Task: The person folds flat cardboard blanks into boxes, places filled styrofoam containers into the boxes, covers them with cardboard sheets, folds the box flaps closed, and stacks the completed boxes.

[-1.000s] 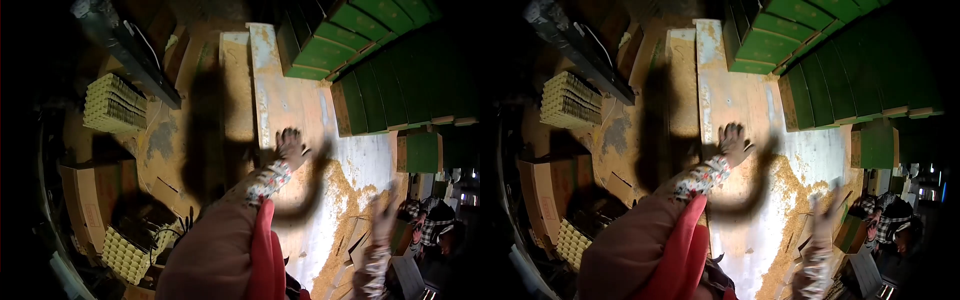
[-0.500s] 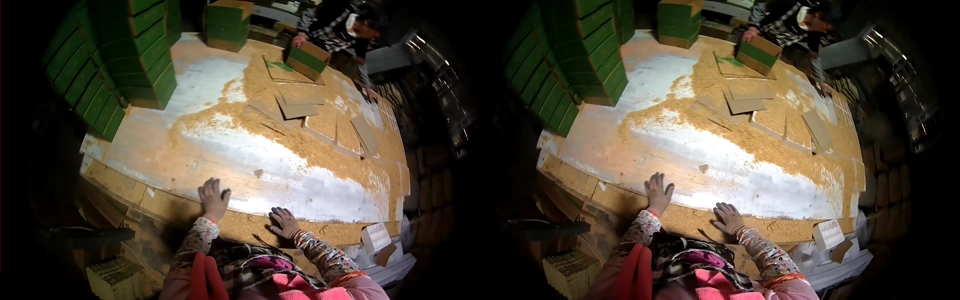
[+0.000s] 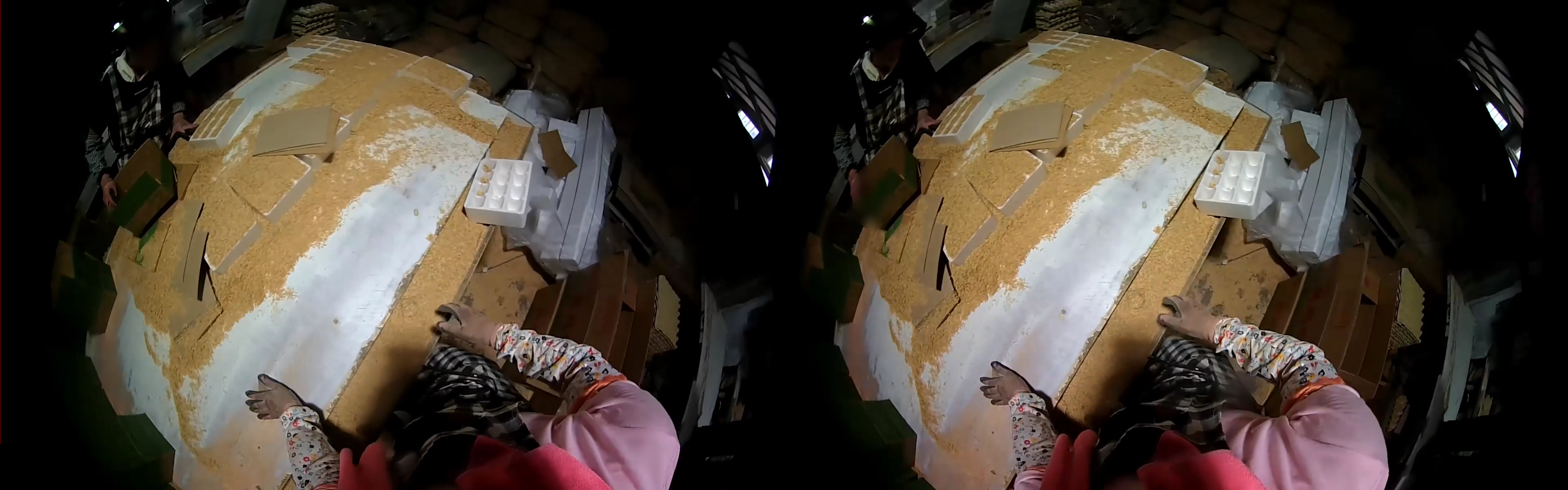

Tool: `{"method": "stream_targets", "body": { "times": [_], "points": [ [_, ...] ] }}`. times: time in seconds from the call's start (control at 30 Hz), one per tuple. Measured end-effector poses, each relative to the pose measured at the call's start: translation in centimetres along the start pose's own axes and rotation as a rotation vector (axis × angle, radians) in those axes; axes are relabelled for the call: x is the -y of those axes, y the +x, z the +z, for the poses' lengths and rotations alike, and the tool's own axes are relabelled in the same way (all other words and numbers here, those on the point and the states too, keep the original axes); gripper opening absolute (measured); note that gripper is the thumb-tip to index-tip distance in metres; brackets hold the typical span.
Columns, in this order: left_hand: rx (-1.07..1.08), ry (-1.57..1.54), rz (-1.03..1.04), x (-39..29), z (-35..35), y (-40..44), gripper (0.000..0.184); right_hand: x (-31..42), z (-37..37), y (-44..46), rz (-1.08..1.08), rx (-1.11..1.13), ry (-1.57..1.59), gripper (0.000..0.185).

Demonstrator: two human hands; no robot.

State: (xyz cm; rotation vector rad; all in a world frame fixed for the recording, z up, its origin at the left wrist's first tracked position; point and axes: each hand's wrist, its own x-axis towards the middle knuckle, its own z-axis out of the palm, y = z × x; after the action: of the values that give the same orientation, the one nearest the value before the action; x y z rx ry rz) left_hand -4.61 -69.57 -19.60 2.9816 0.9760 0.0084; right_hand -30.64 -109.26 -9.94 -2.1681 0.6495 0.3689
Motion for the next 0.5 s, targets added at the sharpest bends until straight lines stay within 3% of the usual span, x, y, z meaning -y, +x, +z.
{"method": "stream_targets", "body": {
  "times": [0.07,0.13,0.2,0.23,0.3,0.33,0.37,0.4,0.43,0.47,0.5],
  "points": [
    [0.152,-0.303,0.394,-9.3,-2.0,-4.8,0.076,-2.8,-0.1,-1.2,-0.004,-0.073,0.071,0.070],
    [0.747,-1.250,0.828,-17.5,-3.5,-10.7,0.066,-4.3,-1.6,-1.8,0.120,-0.278,0.200,0.073],
    [0.462,-0.849,1.256,-22.2,-7.5,-17.8,0.063,-9.2,-4.3,1.3,0.161,-0.744,0.397,0.077],
    [0.366,-0.806,1.339,-23.4,-7.6,-20.5,0.064,-9.3,-7.0,2.4,0.225,-1.024,0.506,0.078],
    [0.184,-0.715,1.486,-25.0,-6.5,-26.0,0.065,-12.9,-11.9,6.8,0.448,-1.293,0.561,0.081],
    [0.254,-0.663,1.469,-24.9,-6.2,-28.1,0.066,-16.0,-13.1,9.9,0.396,-1.359,0.545,0.084],
    [0.317,-0.643,1.451,-25.5,-5.6,-30.7,0.067,-16.3,-15.9,11.2,0.418,-1.152,0.627,0.088],
    [0.385,-0.597,1.442,-25.6,-5.4,-32.4,0.068,-15.0,-18.1,12.0,0.322,-1.110,0.786,0.093],
    [0.418,-0.440,1.390,-24.7,-3.5,-33.5,0.069,-16.4,-18.2,14.5,0.313,-1.043,0.665,0.096],
    [0.433,-0.300,1.327,-24.0,-1.7,-34.6,0.070,-14.9,-20.9,13.2,0.258,-0.906,0.739,0.095],
    [0.316,-0.027,1.366,-24.3,-2.6,-36.0,0.069,-16.4,-21.0,14.5,0.217,-0.772,0.653,0.092]
  ]
}}
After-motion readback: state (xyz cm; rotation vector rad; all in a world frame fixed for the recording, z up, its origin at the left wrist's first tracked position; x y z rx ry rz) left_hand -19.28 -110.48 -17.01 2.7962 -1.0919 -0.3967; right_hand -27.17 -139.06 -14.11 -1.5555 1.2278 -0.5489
